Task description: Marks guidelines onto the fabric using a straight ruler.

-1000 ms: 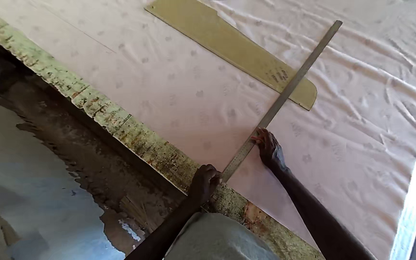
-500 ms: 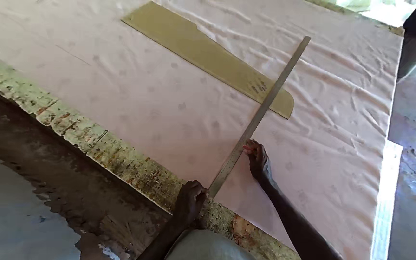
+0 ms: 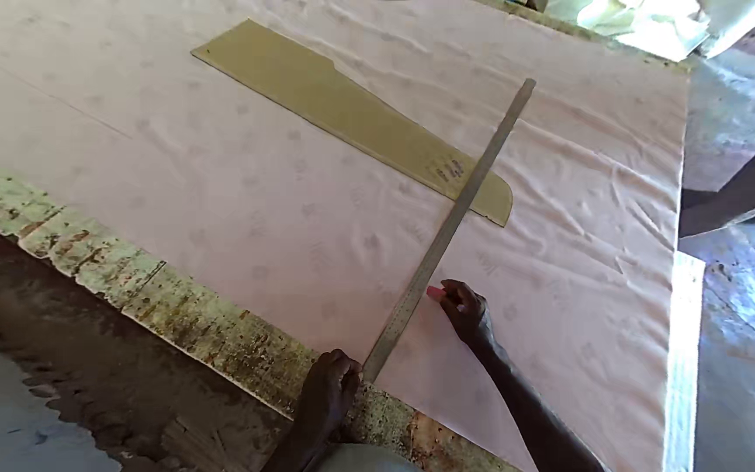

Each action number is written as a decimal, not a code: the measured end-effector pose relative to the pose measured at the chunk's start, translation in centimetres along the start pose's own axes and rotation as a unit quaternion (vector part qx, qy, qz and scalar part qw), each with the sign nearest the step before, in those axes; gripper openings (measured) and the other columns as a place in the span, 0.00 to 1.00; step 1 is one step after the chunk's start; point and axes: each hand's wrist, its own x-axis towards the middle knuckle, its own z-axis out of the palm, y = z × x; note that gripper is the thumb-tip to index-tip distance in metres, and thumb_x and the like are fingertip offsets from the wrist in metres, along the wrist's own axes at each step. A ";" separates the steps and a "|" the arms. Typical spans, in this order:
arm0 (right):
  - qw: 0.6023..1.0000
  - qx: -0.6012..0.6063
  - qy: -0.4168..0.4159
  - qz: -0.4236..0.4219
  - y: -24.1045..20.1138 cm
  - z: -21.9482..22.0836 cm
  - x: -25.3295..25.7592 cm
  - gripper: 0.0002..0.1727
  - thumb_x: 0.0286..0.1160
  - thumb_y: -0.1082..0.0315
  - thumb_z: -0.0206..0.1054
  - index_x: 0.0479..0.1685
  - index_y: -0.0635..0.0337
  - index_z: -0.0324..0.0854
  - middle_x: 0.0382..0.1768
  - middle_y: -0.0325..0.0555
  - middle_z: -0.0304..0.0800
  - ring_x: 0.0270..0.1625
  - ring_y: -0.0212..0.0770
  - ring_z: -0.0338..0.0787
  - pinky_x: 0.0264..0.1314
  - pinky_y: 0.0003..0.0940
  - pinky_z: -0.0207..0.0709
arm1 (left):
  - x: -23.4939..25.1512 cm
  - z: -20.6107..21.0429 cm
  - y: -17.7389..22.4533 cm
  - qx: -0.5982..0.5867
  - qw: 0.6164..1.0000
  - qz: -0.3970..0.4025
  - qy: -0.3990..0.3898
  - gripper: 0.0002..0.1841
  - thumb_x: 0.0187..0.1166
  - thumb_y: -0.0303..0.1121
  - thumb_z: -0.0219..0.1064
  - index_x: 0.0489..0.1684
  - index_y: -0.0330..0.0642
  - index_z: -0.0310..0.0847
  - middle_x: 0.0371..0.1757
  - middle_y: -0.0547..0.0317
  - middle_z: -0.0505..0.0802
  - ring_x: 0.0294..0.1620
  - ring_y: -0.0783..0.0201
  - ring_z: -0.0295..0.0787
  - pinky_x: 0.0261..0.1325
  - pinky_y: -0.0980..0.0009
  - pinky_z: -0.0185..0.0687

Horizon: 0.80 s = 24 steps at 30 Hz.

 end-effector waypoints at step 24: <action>0.999 0.001 0.005 -0.039 0.8 0.5 0.4 0.10 0.75 0.70 0.71 0.53 0.56 0.90 0.39 0.40 0.91 0.36 0.31 0.89 0.39 0.30 0.88 | 3.9 -2.1 5.4 0.051 0.964 -0.196 -0.174 0.24 0.71 0.56 0.74 0.58 0.52 0.83 0.40 0.62 0.91 0.40 0.60 0.90 0.48 0.53 0.87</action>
